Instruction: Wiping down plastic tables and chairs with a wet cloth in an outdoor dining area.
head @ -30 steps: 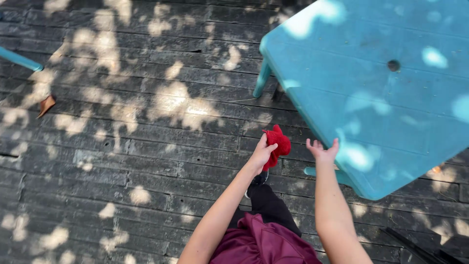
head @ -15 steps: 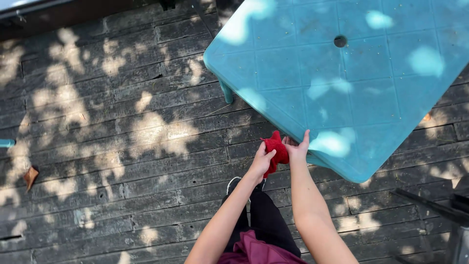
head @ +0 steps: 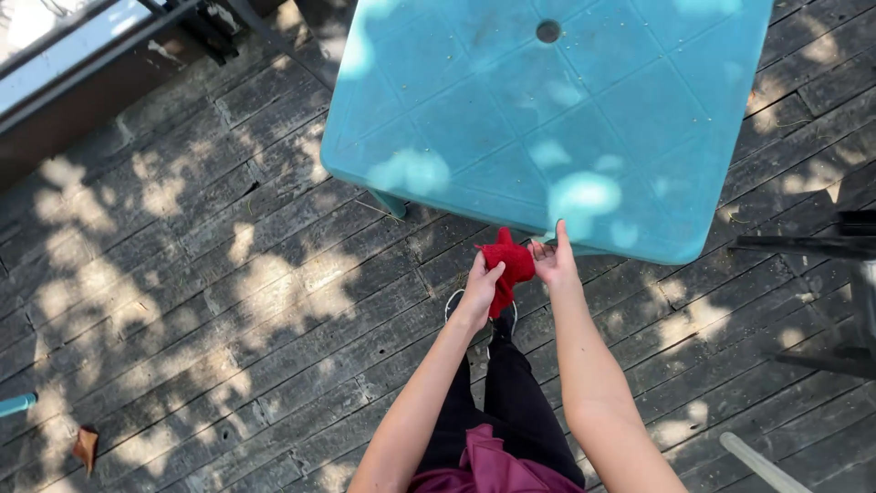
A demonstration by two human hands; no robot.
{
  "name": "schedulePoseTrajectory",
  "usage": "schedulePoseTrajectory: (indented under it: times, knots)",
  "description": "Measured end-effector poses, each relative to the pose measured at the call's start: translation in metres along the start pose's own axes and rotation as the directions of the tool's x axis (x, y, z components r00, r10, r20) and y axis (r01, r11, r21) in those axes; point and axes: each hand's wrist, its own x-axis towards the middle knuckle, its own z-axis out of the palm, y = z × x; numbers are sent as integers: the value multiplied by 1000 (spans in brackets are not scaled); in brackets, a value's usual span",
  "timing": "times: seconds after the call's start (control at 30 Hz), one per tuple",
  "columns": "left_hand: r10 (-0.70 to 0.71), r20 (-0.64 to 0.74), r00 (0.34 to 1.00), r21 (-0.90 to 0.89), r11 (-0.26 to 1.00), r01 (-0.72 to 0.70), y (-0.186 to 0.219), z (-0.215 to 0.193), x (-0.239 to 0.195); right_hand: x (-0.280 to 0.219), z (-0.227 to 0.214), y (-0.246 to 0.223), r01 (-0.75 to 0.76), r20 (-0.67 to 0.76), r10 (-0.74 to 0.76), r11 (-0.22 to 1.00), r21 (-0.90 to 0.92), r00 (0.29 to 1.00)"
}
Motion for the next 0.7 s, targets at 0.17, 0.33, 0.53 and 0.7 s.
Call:
schedulePoseTrajectory:
  times: [0.17,0.33,0.53,0.7]
  knots:
    - [11,-10,1000,-15,1000,-12,-17,4,-5,5,-7,4,27,12,-27,999,-18,1000]
    - [61,-86,994,-87,994,-68,-41,21,-18,-21,-7,-7,19,-7,-19,1000,-20,1000]
    - [67,-152,986,-178,979,-94,-67,42,-23,-41,-12,-9,55,-20,-57,994,-94,998]
    - [60,-201,978,-184,978,-98,-62,54,-45,-126,-26,26,-14,66,15,1000,-24,998]
